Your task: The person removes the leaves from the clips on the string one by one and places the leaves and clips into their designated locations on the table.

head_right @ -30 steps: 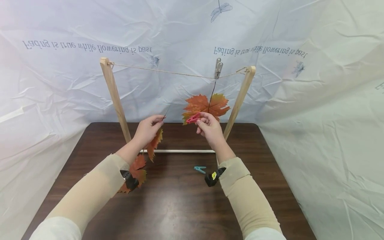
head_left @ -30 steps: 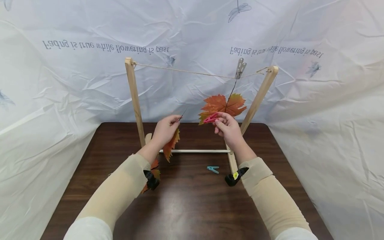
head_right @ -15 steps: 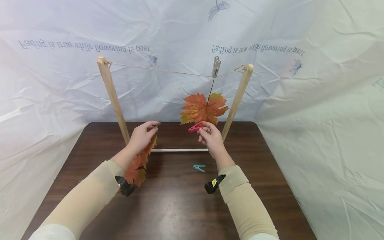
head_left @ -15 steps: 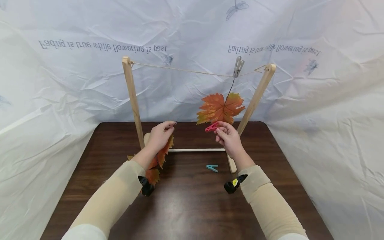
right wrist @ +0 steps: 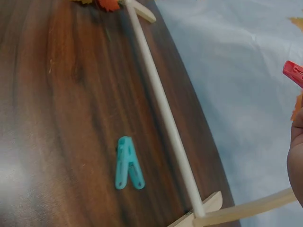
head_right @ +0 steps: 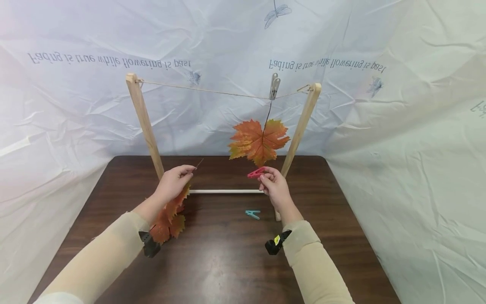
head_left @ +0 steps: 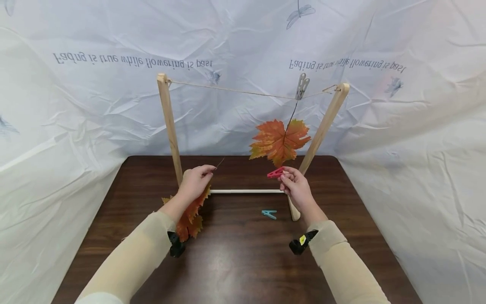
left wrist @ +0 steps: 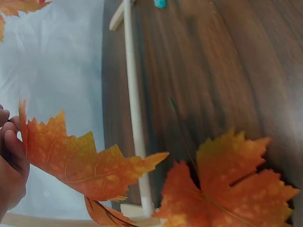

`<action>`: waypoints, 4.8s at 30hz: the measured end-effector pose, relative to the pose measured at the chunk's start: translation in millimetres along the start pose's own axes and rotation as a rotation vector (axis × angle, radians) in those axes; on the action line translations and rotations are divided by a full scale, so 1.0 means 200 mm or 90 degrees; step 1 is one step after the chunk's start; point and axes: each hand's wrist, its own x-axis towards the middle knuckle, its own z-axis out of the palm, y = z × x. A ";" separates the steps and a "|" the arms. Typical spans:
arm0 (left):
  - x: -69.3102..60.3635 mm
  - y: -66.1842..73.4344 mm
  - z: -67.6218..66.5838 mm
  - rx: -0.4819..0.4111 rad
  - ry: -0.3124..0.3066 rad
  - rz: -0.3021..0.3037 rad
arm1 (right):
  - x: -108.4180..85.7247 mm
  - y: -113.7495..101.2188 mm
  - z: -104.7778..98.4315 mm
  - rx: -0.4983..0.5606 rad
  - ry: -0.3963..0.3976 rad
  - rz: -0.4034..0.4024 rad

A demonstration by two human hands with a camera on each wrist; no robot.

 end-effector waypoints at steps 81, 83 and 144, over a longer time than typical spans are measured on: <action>-0.20 -0.41 0.26 0.154 -0.223 -0.010 | -0.32 0.64 -0.17 -0.102 -0.011 0.189; -0.20 -0.42 0.27 0.161 -0.220 -0.006 | -0.32 0.64 -0.17 -0.103 -0.017 0.184; -0.15 -0.33 0.20 0.045 -0.163 -0.063 | -0.25 0.53 -0.21 -0.415 -0.026 0.154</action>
